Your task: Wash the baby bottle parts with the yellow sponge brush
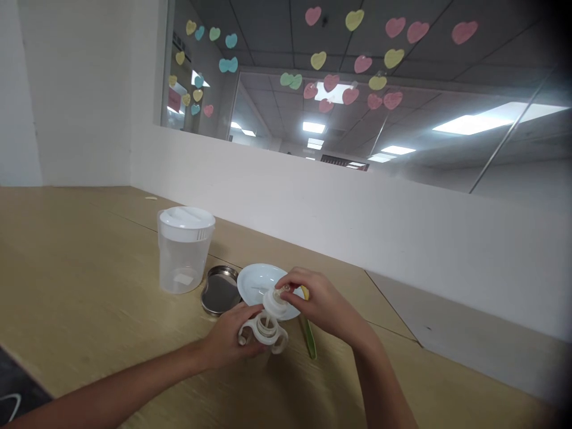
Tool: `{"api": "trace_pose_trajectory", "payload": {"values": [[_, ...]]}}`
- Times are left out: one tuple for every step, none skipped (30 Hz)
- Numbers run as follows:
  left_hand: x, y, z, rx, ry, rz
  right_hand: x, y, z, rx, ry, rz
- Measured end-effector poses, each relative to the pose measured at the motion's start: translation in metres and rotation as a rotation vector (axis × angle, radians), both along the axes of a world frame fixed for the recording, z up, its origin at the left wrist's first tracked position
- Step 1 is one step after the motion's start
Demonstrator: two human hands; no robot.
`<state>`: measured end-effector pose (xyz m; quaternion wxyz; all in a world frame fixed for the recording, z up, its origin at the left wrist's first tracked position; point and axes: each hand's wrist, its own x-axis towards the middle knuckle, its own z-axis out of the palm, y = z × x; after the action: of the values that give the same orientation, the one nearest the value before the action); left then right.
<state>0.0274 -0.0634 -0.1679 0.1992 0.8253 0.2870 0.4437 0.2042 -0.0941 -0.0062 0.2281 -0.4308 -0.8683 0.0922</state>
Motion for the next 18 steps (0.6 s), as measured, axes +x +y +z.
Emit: {"api": "trace_pose_trajectory", "payload": {"values": [[0.0,0.0,-0.001,-0.003,0.0,0.007,0.001,0.0,0.001,0.023,0.01,-0.018],[0.001,0.001,-0.002,-0.008,0.003,0.016,0.002,-0.001,0.001,0.047,0.023,-0.035],[0.001,0.001,-0.003,-0.014,0.008,0.022,0.003,-0.001,0.002,0.072,0.039,-0.052],[0.001,0.001,-0.005,-0.019,0.015,0.026,0.004,0.0,0.002,0.096,0.059,-0.066],[0.0,0.002,-0.006,-0.019,0.016,0.025,0.005,0.0,0.003,0.12,0.08,-0.077],[0.0,0.002,-0.006,-0.012,0.012,0.024,0.006,-0.001,0.004,0.143,0.102,-0.084],[-0.001,0.001,-0.006,0.003,0.001,0.03,0.007,-0.001,0.005,0.167,0.125,-0.087],[-0.002,0.0,-0.004,0.027,-0.02,0.046,0.008,-0.002,0.007,0.193,0.146,-0.086],[-0.004,-0.002,-0.001,0.057,-0.046,0.073,0.008,-0.003,0.008,0.22,0.166,-0.081],[-0.005,-0.005,0.004,0.091,-0.078,0.109,0.009,-0.005,0.01,0.251,0.186,-0.074],[-0.005,-0.008,0.011,0.127,-0.114,0.149,0.009,-0.007,0.011,0.285,0.208,-0.065],[-0.005,-0.011,0.02,0.162,-0.145,0.188,0.008,-0.009,0.013,0.324,0.234,-0.053],[-0.003,-0.013,0.03,0.196,-0.171,0.22,0.008,-0.012,0.014,0.369,0.266,-0.039],[-0.001,-0.016,0.042,0.225,-0.182,0.241,0.007,-0.015,0.015,0.417,0.299,-0.023],[0.002,-0.017,0.055,0.25,-0.17,0.254,0.006,-0.018,0.015,0.465,0.331,-0.01],[0.006,-0.018,0.069,0.246,-0.142,0.262,0.005,-0.02,0.015,0.512,0.36,-0.002],[0.011,-0.018,0.082,0.253,-0.105,0.243,0.004,-0.021,0.015,0.555,0.385,-0.003],[0.016,-0.016,0.094,0.258,-0.071,0.218,0.004,-0.021,0.015,0.593,0.41,-0.016]]}}
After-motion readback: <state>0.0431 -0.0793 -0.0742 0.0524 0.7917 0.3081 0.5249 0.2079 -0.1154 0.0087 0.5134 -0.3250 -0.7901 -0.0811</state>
